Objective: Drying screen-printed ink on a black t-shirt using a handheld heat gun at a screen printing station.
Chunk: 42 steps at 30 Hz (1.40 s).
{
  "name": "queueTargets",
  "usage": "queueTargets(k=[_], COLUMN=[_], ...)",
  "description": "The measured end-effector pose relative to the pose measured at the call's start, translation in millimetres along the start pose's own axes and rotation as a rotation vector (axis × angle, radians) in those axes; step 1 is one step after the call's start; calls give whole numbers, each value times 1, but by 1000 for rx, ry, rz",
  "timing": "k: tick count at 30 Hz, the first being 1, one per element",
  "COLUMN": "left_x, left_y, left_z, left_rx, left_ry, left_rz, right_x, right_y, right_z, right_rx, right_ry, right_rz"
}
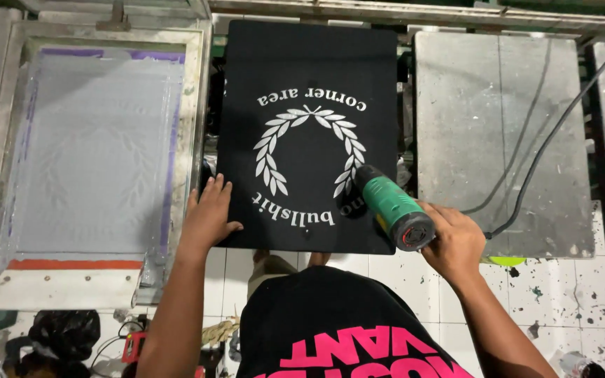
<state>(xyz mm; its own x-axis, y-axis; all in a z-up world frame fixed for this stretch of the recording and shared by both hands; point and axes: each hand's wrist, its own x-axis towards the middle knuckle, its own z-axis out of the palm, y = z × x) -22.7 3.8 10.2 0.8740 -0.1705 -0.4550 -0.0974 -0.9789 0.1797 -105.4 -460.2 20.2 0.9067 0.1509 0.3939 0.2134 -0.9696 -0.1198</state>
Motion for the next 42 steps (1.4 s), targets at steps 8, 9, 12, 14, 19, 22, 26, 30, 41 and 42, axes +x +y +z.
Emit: queueTargets(k=[8, 9, 12, 14, 19, 22, 26, 30, 41, 42], left_x=[-2, -2, -7, -5, -18, -25, -33, -43, -67, -67], left_y=[-8, -6, -3, -9, -19, -25, -25, -24, -30, -29], left_z=[19, 18, 9, 17, 24, 29, 26, 31, 43, 43], left_rx=[67, 89, 112, 154, 143, 188, 151, 139, 136, 119], left_ry=[60, 62, 68, 73, 101, 150, 210, 239, 147, 140], left_rz=[36, 32, 54, 64, 156, 226, 286, 310, 329, 323], right_x=[-8, -9, -22, -30, -56, -65, -76, -87, -71, -69], right_y=[-21, -23, -38, -55, -80, -92, -114, -133, -150, -151], right_z=[-9, -9, -9, -16, -22, -25, -29, -23, -27, -27], right_rx=[-140, -161, -192, -176, -197, -192, -241, -198, -198, -166], right_ry=[79, 112, 115, 97, 65, 107, 145, 159, 240, 233], right_rz=[-18, 5, 36, 48, 76, 110, 121, 142, 88, 72])
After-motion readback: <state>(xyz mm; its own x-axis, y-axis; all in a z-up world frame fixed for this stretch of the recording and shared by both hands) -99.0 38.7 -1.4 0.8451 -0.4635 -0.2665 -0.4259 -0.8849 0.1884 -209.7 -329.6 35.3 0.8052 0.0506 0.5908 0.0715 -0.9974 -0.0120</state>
